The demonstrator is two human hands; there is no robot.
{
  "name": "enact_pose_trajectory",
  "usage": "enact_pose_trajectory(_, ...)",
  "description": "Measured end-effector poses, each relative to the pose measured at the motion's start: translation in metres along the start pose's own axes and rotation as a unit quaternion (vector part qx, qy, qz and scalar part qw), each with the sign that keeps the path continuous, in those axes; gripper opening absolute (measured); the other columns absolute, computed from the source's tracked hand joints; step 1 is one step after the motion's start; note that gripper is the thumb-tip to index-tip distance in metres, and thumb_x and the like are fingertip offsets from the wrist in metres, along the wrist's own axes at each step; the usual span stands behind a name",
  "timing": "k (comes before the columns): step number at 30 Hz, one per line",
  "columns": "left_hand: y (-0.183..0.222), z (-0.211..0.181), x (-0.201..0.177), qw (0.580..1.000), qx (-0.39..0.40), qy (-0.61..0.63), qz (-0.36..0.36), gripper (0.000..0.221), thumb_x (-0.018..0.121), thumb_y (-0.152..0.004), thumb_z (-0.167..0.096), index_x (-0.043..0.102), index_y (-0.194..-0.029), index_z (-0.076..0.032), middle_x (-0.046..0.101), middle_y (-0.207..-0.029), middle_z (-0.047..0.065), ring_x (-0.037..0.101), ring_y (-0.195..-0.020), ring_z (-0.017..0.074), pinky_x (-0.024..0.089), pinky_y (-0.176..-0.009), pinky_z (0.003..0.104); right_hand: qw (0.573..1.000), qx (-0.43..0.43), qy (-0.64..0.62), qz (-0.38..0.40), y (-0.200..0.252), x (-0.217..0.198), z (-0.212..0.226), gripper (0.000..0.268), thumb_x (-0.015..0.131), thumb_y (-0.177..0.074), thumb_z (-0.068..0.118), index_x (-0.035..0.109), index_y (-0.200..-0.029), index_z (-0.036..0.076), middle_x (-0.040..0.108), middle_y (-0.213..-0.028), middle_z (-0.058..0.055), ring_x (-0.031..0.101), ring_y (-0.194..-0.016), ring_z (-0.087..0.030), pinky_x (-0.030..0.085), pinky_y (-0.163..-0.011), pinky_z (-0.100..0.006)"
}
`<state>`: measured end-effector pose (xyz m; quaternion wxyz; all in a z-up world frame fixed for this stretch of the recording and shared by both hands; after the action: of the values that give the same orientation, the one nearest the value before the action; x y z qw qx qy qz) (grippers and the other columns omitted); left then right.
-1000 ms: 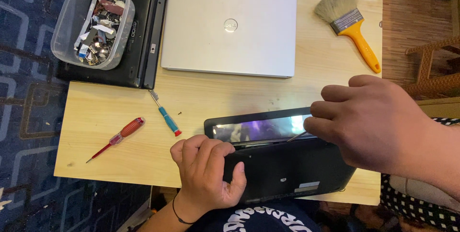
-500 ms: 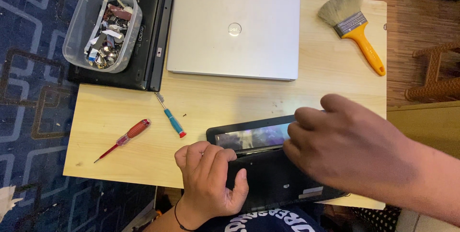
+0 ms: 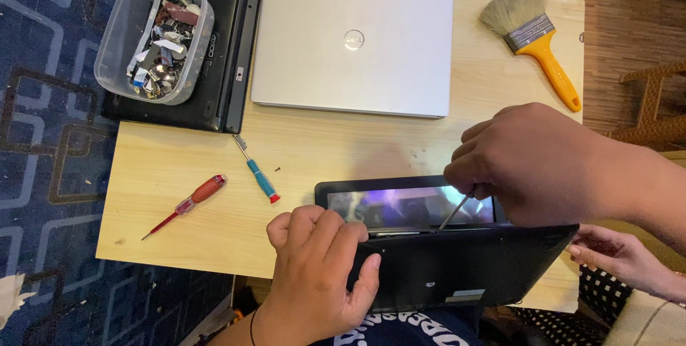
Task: Prying open the back cover of a laptop using a screwdriver to access internal components
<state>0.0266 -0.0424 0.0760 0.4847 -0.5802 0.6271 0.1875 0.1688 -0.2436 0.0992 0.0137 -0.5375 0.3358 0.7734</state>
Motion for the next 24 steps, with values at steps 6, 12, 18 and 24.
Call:
enact_pose_trajectory(6,0.005,-0.002,0.005,0.996,-0.041,-0.029,0.074,0.028,0.061,-0.075,-0.037,0.056,-0.090,-0.014,0.051,-0.086,0.002,0.047,-0.091,0.0290,0.026,-0.069,0.046,0.985,-0.065,0.132,-0.089,0.007,-0.001,0.032,0.014,0.059,-0.058,0.019,0.052,-0.069,0.025,0.057,-0.065,0.007,0.055,-0.071,-0.026,0.041,-0.051,-0.043)
enact_pose_trajectory(12,0.001,-0.003,0.002,0.997,-0.038,-0.036,0.058,0.026,0.060,-0.077,-0.036,0.055,-0.089,-0.014,0.051,-0.084,0.003,0.048,-0.089,0.0297,0.025,-0.068,0.046,0.985,-0.105,0.129,-0.049,-0.002,0.006,0.046,0.008,0.057,-0.081,0.034,0.057,-0.075,0.029,0.058,-0.066,0.007,0.055,-0.073,-0.026,0.040,-0.053,-0.045)
enact_pose_trajectory(18,-0.014,0.000,-0.006,0.998,-0.017,-0.058,0.023,0.019,0.061,-0.082,-0.033,0.055,-0.078,-0.015,0.048,-0.074,0.002,0.048,-0.081,0.0288,0.025,-0.065,0.045,0.997,-0.068,0.019,-0.040,-0.018,0.008,0.021,0.011,0.059,-0.054,0.020,0.053,-0.063,0.023,0.062,-0.060,0.008,0.059,-0.070,-0.024,0.042,-0.051,-0.046)
enact_pose_trajectory(24,-0.033,0.036,0.004,0.990,-0.104,0.095,0.013,0.020,0.057,-0.087,-0.019,0.051,-0.068,-0.014,0.048,-0.047,-0.006,0.049,-0.054,0.0212,0.038,-0.063,0.037,0.999,-0.026,-0.038,-0.029,-0.022,0.011,0.012,0.005,0.056,-0.060,0.022,0.054,-0.065,0.025,0.063,-0.061,0.010,0.061,-0.074,-0.021,0.040,-0.052,-0.046)
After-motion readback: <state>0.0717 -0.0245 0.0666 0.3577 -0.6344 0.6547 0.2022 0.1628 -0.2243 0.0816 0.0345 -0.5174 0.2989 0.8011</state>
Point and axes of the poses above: each hand's wrist, its own y-axis away from the middle knuckle, its own x-axis out of the palm, z = x × y, the point moved 3 cm from there along -y, towards the middle knuckle
